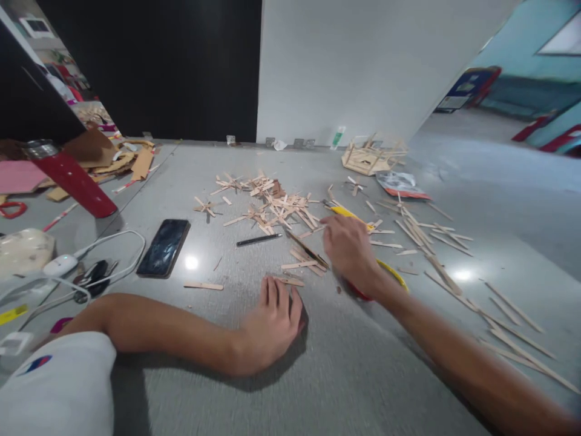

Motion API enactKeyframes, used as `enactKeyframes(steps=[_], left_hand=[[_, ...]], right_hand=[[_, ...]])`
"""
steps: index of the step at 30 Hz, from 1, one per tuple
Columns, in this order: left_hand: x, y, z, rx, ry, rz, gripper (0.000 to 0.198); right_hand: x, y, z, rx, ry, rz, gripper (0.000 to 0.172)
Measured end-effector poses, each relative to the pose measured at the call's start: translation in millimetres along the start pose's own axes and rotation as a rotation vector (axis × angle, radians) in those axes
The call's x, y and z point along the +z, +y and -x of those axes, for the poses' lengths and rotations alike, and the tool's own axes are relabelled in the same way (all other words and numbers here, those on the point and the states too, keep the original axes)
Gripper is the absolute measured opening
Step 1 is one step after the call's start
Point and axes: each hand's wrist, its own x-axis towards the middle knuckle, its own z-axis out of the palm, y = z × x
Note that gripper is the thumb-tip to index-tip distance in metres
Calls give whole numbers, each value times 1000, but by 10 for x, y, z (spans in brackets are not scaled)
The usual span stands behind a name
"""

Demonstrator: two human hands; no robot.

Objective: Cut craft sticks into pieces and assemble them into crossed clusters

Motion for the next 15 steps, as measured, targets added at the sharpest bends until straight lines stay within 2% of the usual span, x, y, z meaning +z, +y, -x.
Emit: enactKeyframes(steps=[3, 6, 10, 15], left_hand=[[-30, -21, -16, -27, -21, 19, 59], [-54, -34, -31, -36, -22, 28, 61], [-68, -39, -39, -48, -19, 42, 56], [-81, -31, -43, -86, -41, 56, 59]], right_hand=[[3, 479, -290, 154, -23, 88, 29], [89, 765, -393, 173, -62, 106, 29], [104, 842, -368, 109, -4, 66, 27], [-155, 793, -304, 17, 219, -33, 27]])
